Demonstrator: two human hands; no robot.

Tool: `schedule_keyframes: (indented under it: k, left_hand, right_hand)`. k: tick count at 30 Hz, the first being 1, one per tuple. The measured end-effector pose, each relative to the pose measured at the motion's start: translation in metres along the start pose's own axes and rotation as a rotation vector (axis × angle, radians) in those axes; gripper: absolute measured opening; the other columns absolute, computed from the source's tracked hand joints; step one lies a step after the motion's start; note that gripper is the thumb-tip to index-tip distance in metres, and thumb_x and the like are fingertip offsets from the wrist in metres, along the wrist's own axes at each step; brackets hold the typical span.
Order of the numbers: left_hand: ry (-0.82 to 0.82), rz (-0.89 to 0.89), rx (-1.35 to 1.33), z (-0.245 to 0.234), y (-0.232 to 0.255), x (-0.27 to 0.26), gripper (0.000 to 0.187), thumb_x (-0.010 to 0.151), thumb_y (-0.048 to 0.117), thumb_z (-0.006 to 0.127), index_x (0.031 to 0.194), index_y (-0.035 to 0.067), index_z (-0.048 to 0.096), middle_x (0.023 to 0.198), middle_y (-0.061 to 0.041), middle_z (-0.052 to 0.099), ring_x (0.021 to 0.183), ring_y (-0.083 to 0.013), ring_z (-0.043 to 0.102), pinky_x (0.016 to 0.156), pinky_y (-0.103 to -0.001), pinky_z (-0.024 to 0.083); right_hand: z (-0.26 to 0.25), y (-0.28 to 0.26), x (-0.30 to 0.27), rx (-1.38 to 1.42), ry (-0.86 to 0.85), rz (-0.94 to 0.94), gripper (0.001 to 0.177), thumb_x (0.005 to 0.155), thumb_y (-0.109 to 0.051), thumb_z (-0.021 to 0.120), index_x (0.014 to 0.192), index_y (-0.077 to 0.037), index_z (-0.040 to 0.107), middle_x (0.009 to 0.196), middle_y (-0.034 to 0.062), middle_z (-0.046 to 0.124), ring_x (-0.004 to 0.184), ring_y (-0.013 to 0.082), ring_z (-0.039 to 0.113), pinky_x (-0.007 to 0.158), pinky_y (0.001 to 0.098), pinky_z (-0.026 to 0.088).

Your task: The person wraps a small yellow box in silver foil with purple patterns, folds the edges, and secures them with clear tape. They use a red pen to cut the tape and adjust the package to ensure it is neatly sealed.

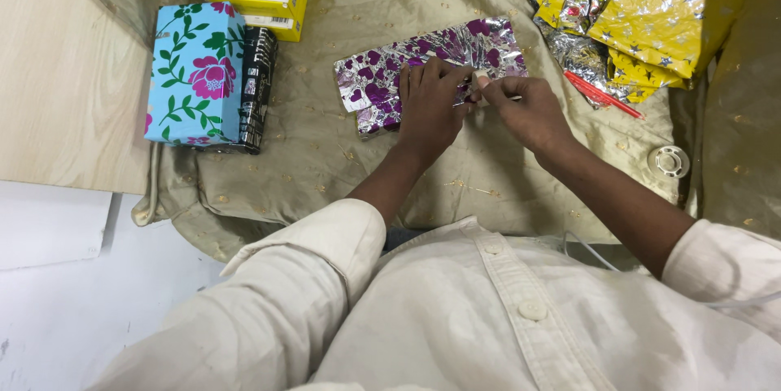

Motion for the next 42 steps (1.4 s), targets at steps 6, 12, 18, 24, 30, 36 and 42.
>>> schedule_keyframes:
  k: [6, 12, 18, 24, 30, 36, 42]
  left_hand:
    - [-0.06, -0.034, 0.032, 0.001, 0.0, 0.002, 0.045, 0.078, 0.01, 0.081, 0.121, 0.022, 0.072, 0.115, -0.004, 0.056, 0.12, -0.0264, 0.052, 0.124, -0.058, 0.019]
    - [-0.027, 0.032, 0.072, -0.006, 0.007, -0.002, 0.036, 0.085, 0.016, 0.081, 0.12, 0.022, 0.076, 0.115, -0.002, 0.056, 0.117, -0.0244, 0.053, 0.122, -0.058, 0.022]
    - [0.022, 0.048, 0.017, -0.01, 0.009, -0.004, 0.03, 0.081, 0.017, 0.082, 0.111, 0.02, 0.079, 0.112, 0.0, 0.06, 0.115, -0.0235, 0.056, 0.121, -0.059, 0.024]
    - [0.032, 0.064, 0.031, -0.011, 0.01, -0.005, 0.029, 0.083, 0.018, 0.083, 0.111, 0.017, 0.077, 0.112, -0.001, 0.06, 0.116, -0.024, 0.056, 0.122, -0.059, 0.024]
    - [0.065, 0.101, 0.099, -0.008, 0.013, -0.005, 0.033, 0.081, 0.03, 0.085, 0.109, 0.016, 0.076, 0.111, -0.003, 0.058, 0.116, -0.0263, 0.054, 0.121, -0.061, 0.021]
    - [0.078, 0.179, 0.143, -0.005, 0.015, -0.011, 0.039, 0.083, 0.034, 0.083, 0.116, 0.015, 0.074, 0.114, -0.003, 0.056, 0.118, -0.0246, 0.053, 0.126, -0.062, 0.017]
    - [0.087, 0.217, 0.143, -0.005, 0.015, -0.011, 0.032, 0.088, 0.033, 0.081, 0.114, 0.016, 0.074, 0.116, -0.003, 0.056, 0.122, -0.0243, 0.052, 0.127, -0.061, 0.016]
  right_hand:
    - [-0.002, 0.014, 0.005, 0.015, 0.035, 0.182, 0.045, 0.095, -0.044, 0.075, 0.082, -0.001, 0.075, 0.069, 0.0015, 0.066, 0.063, 0.0082, 0.053, 0.061, 0.0291, 0.042]
    - [0.002, 0.038, -0.013, 0.017, -0.034, 0.286, 0.043, 0.089, -0.047, 0.076, 0.075, -0.007, 0.078, 0.061, 0.0, 0.057, 0.055, 0.0097, 0.044, 0.055, 0.0307, 0.034]
    - [-0.002, 0.039, -0.023, 0.062, -0.028, 0.332, 0.05, 0.087, -0.055, 0.076, 0.071, -0.008, 0.077, 0.059, 0.0, 0.055, 0.054, 0.0101, 0.044, 0.055, 0.0284, 0.036]
    - [-0.003, 0.04, -0.036, -0.047, -0.042, 0.344, 0.059, 0.09, -0.064, 0.066, 0.077, -0.007, 0.08, 0.065, 0.0049, 0.062, 0.061, 0.0127, 0.05, 0.063, 0.0314, 0.041]
    - [0.0, 0.079, -0.029, 0.035, -0.141, 0.432, 0.058, 0.096, -0.058, 0.058, 0.09, -0.005, 0.079, 0.083, 0.0065, 0.075, 0.071, 0.0129, 0.064, 0.073, 0.032, 0.048]
    - [-0.066, 0.075, 0.004, -0.351, 0.13, -0.1, 0.019, 0.097, -0.019, 0.068, 0.105, -0.004, 0.076, 0.096, 0.0131, 0.077, 0.084, 0.0224, 0.074, 0.082, 0.0372, 0.057]
    - [-0.122, 0.077, 0.013, -0.72, 0.346, -0.284, 0.023, 0.088, -0.005, 0.072, 0.111, -0.006, 0.075, 0.109, 0.0179, 0.072, 0.103, 0.0336, 0.068, 0.092, 0.045, 0.055]
Point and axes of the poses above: each hand's wrist, its own x-axis towards the middle knuckle, its own z-axis out of the palm, y = z × x, the point moved 8 cm from there along x, towards the middle knuckle
